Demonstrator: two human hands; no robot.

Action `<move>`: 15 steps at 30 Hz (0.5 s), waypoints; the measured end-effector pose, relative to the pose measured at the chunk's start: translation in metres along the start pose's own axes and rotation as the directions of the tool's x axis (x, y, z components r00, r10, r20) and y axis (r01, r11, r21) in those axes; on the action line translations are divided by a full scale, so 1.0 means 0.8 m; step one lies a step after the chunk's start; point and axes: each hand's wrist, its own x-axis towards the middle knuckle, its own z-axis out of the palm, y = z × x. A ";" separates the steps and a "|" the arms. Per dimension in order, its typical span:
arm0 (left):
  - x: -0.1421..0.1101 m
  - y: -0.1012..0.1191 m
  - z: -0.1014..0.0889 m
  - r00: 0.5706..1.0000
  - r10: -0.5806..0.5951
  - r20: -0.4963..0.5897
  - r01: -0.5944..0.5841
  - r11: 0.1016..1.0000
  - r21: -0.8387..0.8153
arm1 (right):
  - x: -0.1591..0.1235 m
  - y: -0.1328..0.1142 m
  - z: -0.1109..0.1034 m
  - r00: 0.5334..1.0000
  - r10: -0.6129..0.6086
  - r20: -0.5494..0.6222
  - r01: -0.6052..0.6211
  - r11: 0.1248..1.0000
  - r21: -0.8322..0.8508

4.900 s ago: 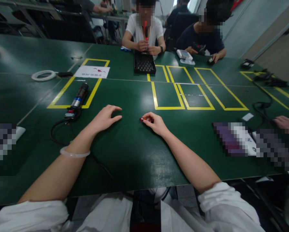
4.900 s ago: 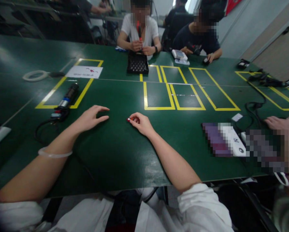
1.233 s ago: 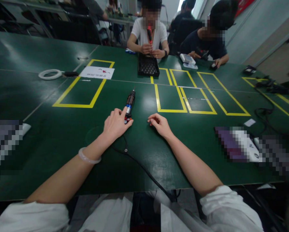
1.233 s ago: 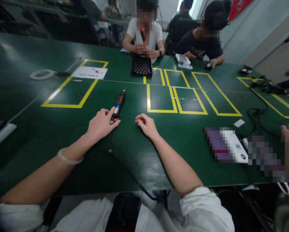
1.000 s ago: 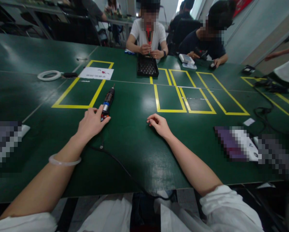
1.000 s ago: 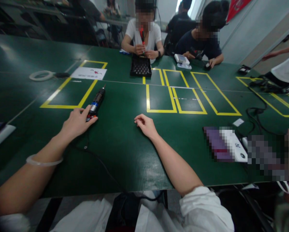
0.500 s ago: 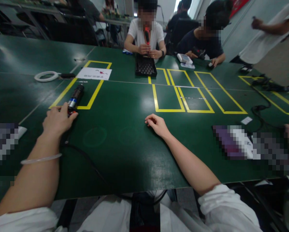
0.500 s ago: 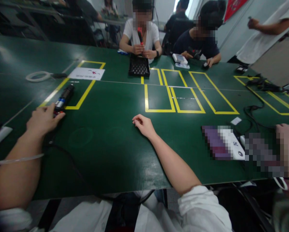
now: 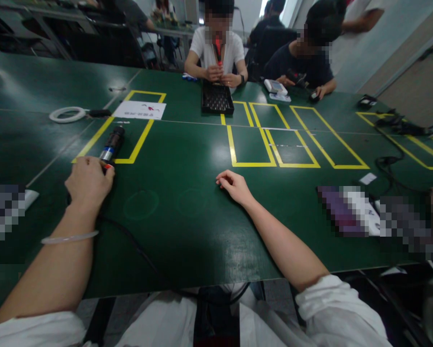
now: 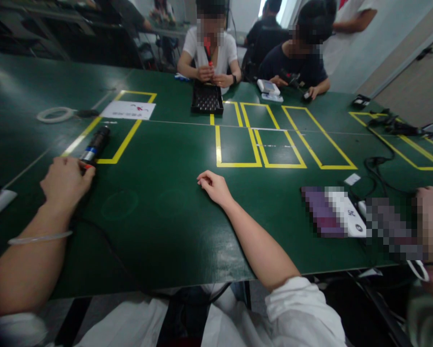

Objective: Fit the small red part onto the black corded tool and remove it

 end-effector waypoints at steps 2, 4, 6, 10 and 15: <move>-0.001 0.002 0.001 1.000 -0.017 -0.007 0.017 1.000 0.002 | 0.000 0.000 0.000 1.000 0.000 -0.002 0.000 1.000 -0.003; -0.001 0.003 0.002 0.999 -0.032 -0.022 0.032 1.000 0.000 | -0.001 0.000 0.000 1.000 0.000 0.000 0.000 1.000 -0.001; -0.001 0.004 0.001 0.997 -0.026 -0.077 0.024 0.999 -0.028 | -0.001 0.000 0.001 1.000 0.000 0.001 0.000 1.000 0.001; 0.000 0.024 0.002 0.989 0.025 -0.146 -0.060 0.968 -0.243 | 0.000 -0.001 0.002 1.000 0.000 0.001 0.000 1.000 0.000; -0.015 0.098 0.006 0.939 0.329 0.103 -0.158 0.677 -0.718 | 0.000 -0.004 0.001 1.000 -0.003 -0.001 0.003 1.000 -0.005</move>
